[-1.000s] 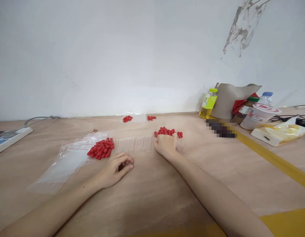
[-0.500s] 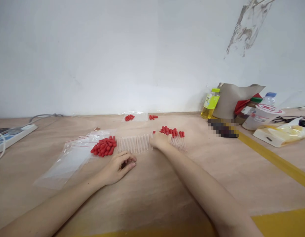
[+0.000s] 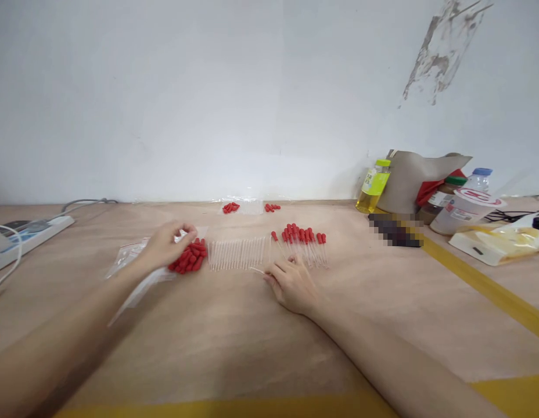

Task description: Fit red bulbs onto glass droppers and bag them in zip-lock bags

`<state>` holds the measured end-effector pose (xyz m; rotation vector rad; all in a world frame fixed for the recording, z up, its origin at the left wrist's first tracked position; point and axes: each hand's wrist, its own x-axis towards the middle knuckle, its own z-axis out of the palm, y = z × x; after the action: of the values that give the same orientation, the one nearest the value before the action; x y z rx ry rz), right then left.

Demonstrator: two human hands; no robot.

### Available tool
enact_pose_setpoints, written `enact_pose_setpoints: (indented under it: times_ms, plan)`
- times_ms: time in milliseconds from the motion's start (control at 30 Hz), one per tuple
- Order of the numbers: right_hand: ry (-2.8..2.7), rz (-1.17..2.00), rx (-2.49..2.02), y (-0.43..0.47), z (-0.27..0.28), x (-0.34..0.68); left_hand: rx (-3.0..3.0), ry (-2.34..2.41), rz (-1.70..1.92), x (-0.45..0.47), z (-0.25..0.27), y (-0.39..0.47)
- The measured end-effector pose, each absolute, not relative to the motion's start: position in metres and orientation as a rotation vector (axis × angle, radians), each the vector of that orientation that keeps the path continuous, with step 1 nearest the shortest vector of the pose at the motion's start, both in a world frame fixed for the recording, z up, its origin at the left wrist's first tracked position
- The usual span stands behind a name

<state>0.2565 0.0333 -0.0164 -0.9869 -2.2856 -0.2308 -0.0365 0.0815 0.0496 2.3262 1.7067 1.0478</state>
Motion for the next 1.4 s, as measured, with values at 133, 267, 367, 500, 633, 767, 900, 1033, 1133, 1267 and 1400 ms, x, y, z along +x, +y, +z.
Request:
enact_pose_setpoints:
  times_ms: [133,267,367,500,633,767,900,1033,1133,1267,1400]
  plan:
    - [-2.261,-0.154,-0.982,0.035,-0.021,0.256,2.335,1.756,0.647,-0.074,0.063,0.12]
    - [-2.269,-0.14,-0.976,0.039,-0.022,0.255,2.372,1.579,0.441,-0.074,0.062,0.132]
    - [-2.272,-0.113,-0.987,0.038,-0.022,0.256,2.387,1.483,0.348,-0.064,0.062,0.134]
    - [-2.286,-0.088,-0.99,0.037,-0.022,0.257,2.393,1.389,0.286,-0.054,0.061,0.137]
    - [-2.281,-0.088,-0.986,0.038,-0.022,0.256,2.371,1.377,0.303,-0.05,0.061,0.141]
    - [-2.274,-0.081,-0.984,0.038,-0.022,0.256,2.316,1.414,0.514,-0.043,0.069,0.132]
    - [-2.267,-0.073,-0.982,0.039,-0.021,0.256,2.041,1.268,1.033,-0.022,0.064,0.096]
    - [-2.262,-0.096,-0.988,0.04,-0.022,0.256,1.885,1.1,1.039,0.005,0.034,0.057]
    - [-2.265,-0.098,-0.995,0.04,-0.023,0.256,1.844,0.993,1.022,0.018,0.01,0.041]
    - [-2.265,-0.104,-0.972,0.039,-0.023,0.255,1.785,0.956,1.015,0.025,-0.008,0.036]
    - [-2.286,-0.121,-0.944,0.036,-0.021,0.254,1.783,0.992,1.07,0.027,-0.01,0.036]
